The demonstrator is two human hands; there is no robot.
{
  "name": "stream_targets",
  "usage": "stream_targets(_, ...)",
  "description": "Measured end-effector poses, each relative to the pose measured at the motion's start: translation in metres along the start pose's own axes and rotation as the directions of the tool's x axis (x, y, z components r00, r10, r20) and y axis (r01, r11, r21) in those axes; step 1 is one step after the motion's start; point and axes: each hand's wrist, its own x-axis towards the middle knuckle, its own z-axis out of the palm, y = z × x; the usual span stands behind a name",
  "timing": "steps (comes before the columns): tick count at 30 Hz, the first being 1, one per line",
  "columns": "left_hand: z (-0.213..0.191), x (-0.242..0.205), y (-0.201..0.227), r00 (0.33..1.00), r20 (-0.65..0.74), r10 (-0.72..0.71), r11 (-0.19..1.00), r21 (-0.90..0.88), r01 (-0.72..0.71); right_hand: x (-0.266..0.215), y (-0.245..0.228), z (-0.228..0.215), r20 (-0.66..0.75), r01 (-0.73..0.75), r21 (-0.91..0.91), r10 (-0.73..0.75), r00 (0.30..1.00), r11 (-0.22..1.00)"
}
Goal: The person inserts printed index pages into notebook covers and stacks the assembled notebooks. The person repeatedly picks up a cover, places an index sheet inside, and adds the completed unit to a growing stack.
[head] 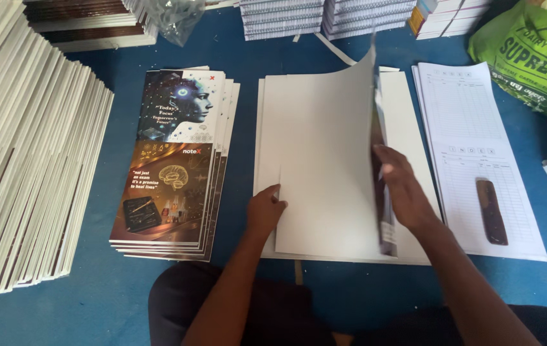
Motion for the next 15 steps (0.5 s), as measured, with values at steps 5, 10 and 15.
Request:
stream_targets(5,0.01,0.0,-0.002,0.994,0.011,0.11,0.968,0.223,-0.11,0.012,-0.009,0.023,0.158,0.217,-0.405,-0.166,0.973,0.888)
stream_targets(10,0.005,0.007,0.003,0.996,0.059,0.062,0.966,0.248,-0.075,0.024,-0.022,0.039,0.246,0.202,-0.607,-0.059,0.967,0.768)
stream_targets(15,-0.002,0.0,0.016,0.998,0.048,0.044,0.965,0.255,-0.055,0.04,-0.021,0.038,0.23,0.201,-0.659,-0.06,0.971,0.725)
